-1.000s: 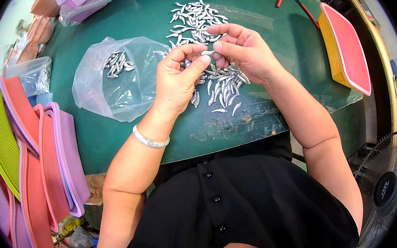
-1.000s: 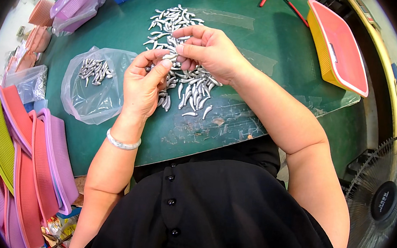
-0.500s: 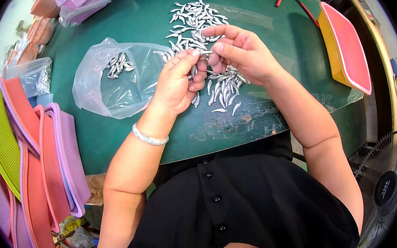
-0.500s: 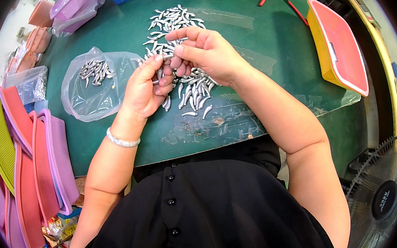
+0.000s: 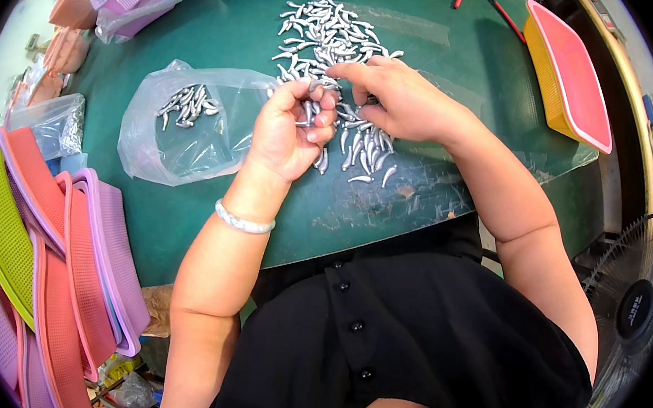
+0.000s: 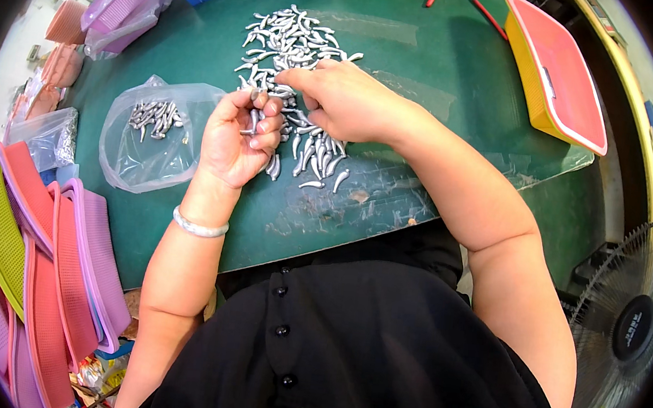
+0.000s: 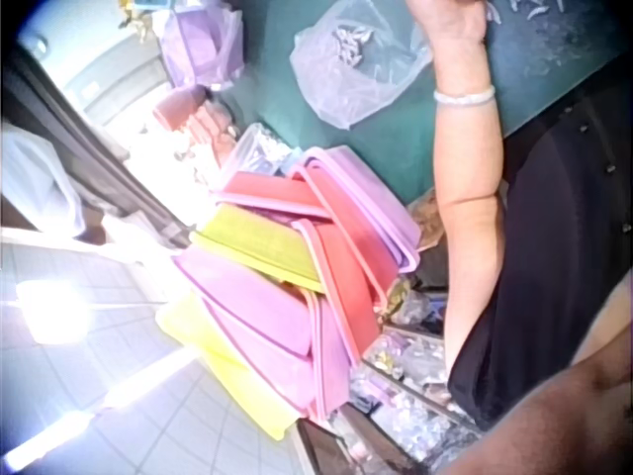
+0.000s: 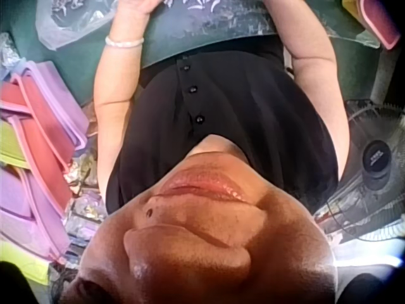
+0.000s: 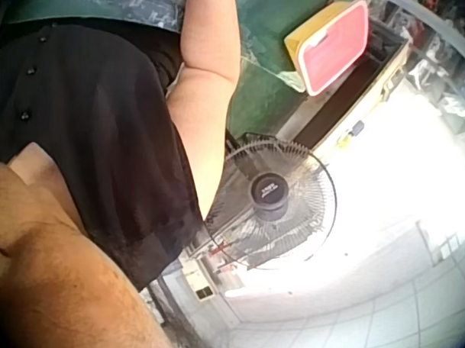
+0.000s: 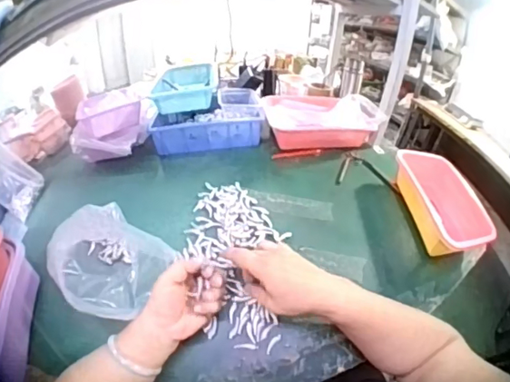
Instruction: The person sits at a green workbench and sorts small, silver, cylindrical metal parts by hand. They pick up individual pieces from a pile on the table, inspect them, and place them into a clear plastic bag. The process is repetitive and involves handling the parts one by one.
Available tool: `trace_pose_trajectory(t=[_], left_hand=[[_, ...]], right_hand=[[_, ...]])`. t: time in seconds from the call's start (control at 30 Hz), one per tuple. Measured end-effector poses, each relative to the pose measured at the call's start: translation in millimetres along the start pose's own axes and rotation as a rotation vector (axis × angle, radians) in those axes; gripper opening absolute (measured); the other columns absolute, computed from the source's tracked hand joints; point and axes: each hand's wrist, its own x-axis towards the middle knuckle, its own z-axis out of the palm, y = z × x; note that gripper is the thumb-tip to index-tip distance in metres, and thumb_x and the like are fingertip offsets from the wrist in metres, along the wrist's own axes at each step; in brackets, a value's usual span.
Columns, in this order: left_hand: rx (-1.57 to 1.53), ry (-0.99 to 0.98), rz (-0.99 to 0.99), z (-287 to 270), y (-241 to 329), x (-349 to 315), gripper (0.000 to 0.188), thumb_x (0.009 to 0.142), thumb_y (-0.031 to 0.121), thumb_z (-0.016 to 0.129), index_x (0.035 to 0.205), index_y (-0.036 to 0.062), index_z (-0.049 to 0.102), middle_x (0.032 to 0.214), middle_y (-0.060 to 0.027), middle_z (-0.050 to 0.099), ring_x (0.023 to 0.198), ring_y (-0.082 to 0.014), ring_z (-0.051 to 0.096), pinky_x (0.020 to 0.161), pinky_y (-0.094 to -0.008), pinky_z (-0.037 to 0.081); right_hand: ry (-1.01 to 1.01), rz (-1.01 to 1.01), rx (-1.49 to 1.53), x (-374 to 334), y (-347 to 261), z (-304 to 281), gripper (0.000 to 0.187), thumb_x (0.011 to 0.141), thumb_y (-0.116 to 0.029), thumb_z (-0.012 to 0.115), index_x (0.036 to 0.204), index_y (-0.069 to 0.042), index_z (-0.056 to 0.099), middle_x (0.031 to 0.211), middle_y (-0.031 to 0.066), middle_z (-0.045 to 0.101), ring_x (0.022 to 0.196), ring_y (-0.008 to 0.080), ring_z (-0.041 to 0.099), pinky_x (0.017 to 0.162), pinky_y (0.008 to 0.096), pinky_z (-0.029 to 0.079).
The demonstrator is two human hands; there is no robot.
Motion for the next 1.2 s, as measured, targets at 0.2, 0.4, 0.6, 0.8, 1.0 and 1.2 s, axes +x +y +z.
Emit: trace_pose_trajectory(t=[0.2, 0.4, 0.6, 0.8, 1.0, 1.2], left_hand=[[-0.011, 0.075, 0.065, -5.3, 2.2, 2.3, 0.015, 0.080, 0.016, 0.047, 0.073, 0.0030, 0.051, 0.074, -0.0134, 0.059, 0.062, -0.0204, 0.055, 0.049, -0.0261, 0.043], [-0.026, 0.109, 0.089, -0.8, 2.6, 0.8, 0.013, 0.079, 0.014, 0.047, 0.076, 0.0023, 0.052, 0.075, -0.0132, 0.059, 0.063, -0.0211, 0.056, 0.049, -0.0263, 0.043], [-0.145, -0.060, -0.005, -6.0, 5.5, 0.7, 0.016, 0.076, 0.015, 0.045, 0.075, 0.0007, 0.049, 0.077, -0.0149, 0.056, 0.061, -0.0207, 0.049, 0.047, -0.0256, 0.039], [-0.203, -0.265, -0.081, -2.7, 6.8, -2.9, 0.019, 0.074, 0.019, 0.044, 0.070, 0.0012, 0.045, 0.074, -0.0144, 0.049, 0.060, -0.0183, 0.043, 0.043, -0.0225, 0.034], [-0.213, -0.363, -0.107, -3.7, 6.5, -2.9, 0.020, 0.074, 0.021, 0.044, 0.066, 0.0026, 0.042, 0.072, -0.0130, 0.045, 0.057, -0.0169, 0.041, 0.042, -0.0213, 0.033], [-0.207, -0.395, -0.104, -5.7, 5.7, -1.1, 0.020, 0.074, 0.021, 0.044, 0.069, 0.0018, 0.045, 0.073, -0.0135, 0.046, 0.057, -0.0168, 0.040, 0.042, -0.0212, 0.032]], right_hand=[[0.032, -0.013, 0.032, 1.0, 4.6, 3.8, 0.055, 0.065, 0.003, 0.054, 0.118, -0.006, 0.046, 0.074, 0.0043, 0.056, 0.077, 0.0239, 0.050, 0.072, 0.0350, 0.041], [0.034, -0.053, 0.032, 2.8, 0.3, 13.6, 0.051, 0.065, 0.003, 0.057, 0.115, -0.006, 0.048, 0.078, 0.0059, 0.056, 0.078, 0.0245, 0.050, 0.073, 0.0357, 0.041], [0.054, -0.013, 0.120, 2.0, -2.3, 15.4, 0.052, 0.065, 0.005, 0.055, 0.115, -0.006, 0.048, 0.081, 0.0069, 0.057, 0.079, 0.0244, 0.050, 0.074, 0.0363, 0.040], [0.030, -0.005, 0.084, 2.0, -2.8, 16.7, 0.053, 0.064, 0.006, 0.053, 0.115, -0.005, 0.048, 0.081, 0.0080, 0.057, 0.080, 0.0249, 0.052, 0.077, 0.0366, 0.038], [0.022, -0.014, 0.133, 3.5, 2.2, 17.9, 0.050, 0.064, 0.006, 0.055, 0.113, -0.005, 0.049, 0.082, 0.0092, 0.057, 0.080, 0.0246, 0.053, 0.075, 0.0362, 0.040], [0.061, -0.039, 0.244, 4.4, 3.0, 16.8, 0.046, 0.066, 0.005, 0.052, 0.111, -0.006, 0.049, 0.073, 0.0068, 0.056, 0.072, 0.0225, 0.055, 0.068, 0.0319, 0.044]])
